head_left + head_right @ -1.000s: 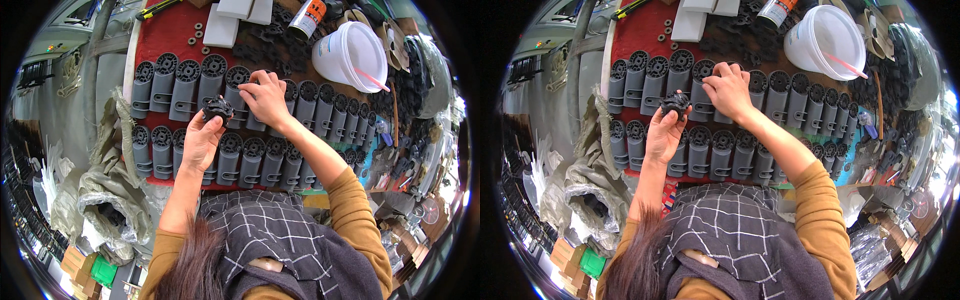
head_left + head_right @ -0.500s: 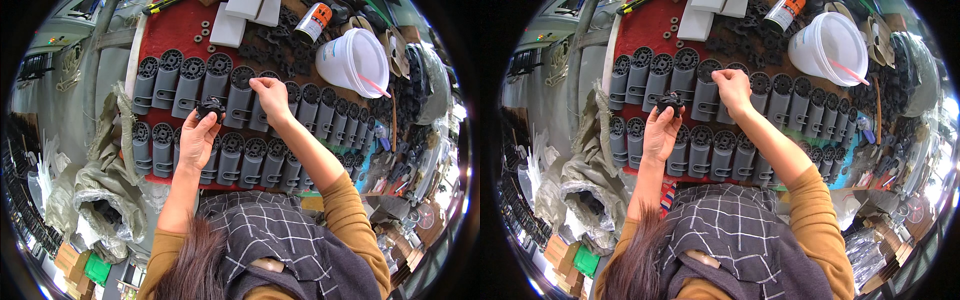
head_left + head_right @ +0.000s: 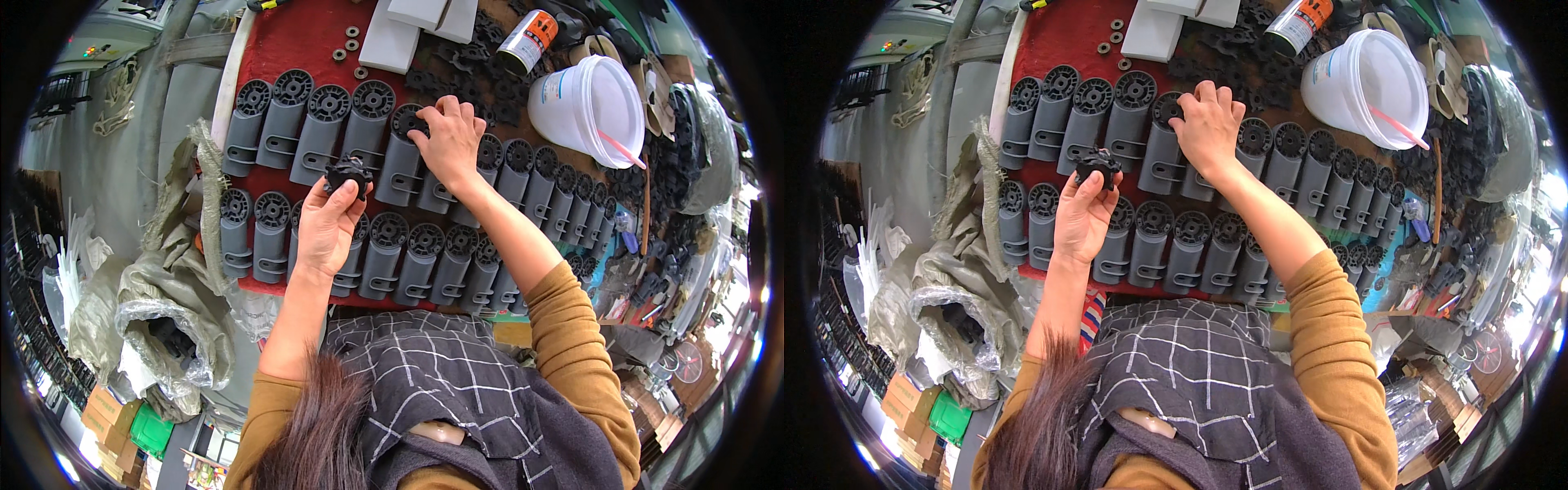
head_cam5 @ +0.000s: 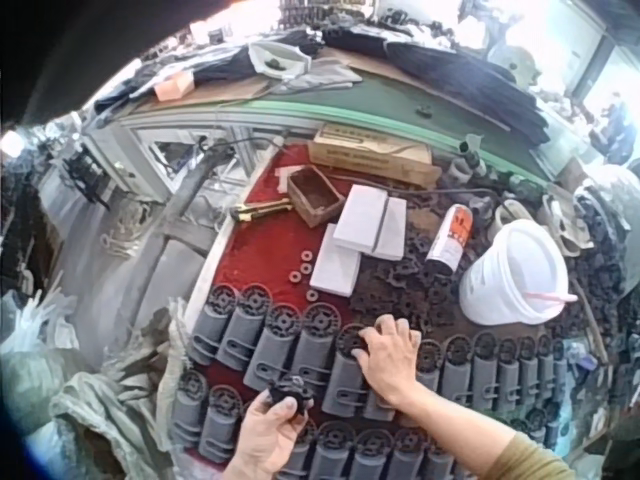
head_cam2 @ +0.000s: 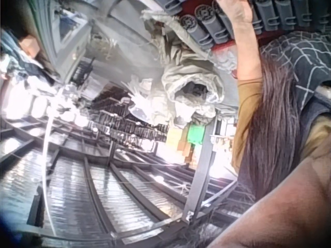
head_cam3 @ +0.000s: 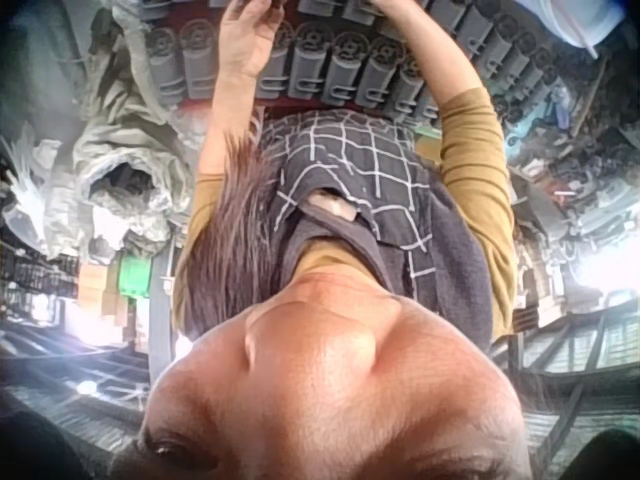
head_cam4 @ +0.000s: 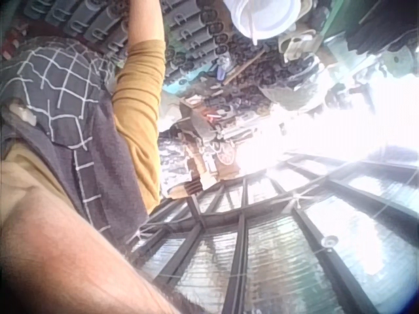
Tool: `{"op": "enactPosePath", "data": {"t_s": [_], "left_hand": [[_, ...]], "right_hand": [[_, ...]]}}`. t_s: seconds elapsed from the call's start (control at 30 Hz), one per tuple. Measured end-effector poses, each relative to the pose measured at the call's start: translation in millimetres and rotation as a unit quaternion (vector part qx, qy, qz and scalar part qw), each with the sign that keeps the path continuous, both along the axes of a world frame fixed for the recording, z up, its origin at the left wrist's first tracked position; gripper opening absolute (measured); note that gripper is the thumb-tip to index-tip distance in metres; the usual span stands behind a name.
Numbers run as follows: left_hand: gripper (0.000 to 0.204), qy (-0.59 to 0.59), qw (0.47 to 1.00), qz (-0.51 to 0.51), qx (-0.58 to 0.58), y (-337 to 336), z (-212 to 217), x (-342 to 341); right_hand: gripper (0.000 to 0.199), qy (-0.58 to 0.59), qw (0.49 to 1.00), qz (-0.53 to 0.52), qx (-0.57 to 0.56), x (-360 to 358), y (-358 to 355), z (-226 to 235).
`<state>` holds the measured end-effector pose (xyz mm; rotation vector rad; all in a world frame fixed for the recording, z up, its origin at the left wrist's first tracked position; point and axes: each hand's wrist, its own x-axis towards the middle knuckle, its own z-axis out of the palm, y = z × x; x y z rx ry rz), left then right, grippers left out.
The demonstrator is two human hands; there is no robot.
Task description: The person applies a white substance to small black plastic parts with a brush, places them into gray cylindrical holders, and then assembles a wheel by inserting a spring and bearing into a gray wheel housing. The person uses a heat gun on the assembled wheel.
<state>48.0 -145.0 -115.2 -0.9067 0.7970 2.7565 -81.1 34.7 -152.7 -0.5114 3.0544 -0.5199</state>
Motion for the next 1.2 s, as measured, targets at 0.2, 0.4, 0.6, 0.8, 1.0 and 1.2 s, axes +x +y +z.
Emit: {"op": "enactPosePath", "data": {"t_s": [0.2, 0.4, 0.6, 0.8, 1.0, 1.2], "left_hand": [[0.031, 0.001, 1.0, -0.011, -0.006, -3.3, 5.6, -2.8], [0.029, 0.002, 1.0, 0.008, -0.023, -5.9, 7.0, -2.9], [0.017, -0.013, 0.997, 0.046, -0.067, -7.1, 1.4, -4.3], [0.019, -0.033, 0.995, 0.072, -0.057, -17.0, 2.2, -3.2], [0.016, -0.039, 0.995, 0.081, -0.047, -21.0, 0.7, -1.1], [0.021, -0.036, 0.995, 0.088, -0.042, -22.8, -3.3, -0.6]], "right_hand": [[0.02, -0.021, 0.999, -0.018, -0.034, 1.3, -14.2, 24.1], [0.02, -0.358, 0.859, 0.049, -0.364, 28.2, -34.8, 65.7], [0.02, -0.366, 0.844, -0.026, -0.39, 23.9, -36.8, 56.3], [0.024, -0.346, 0.832, -0.197, -0.387, -10.1, -41.9, 18.1], [0.02, -0.236, 0.942, -0.19, -0.142, -26.1, -55.8, 0.7], [0.023, -0.012, 0.999, -0.025, -0.039, -24.5, -51.8, 3.5]]}}
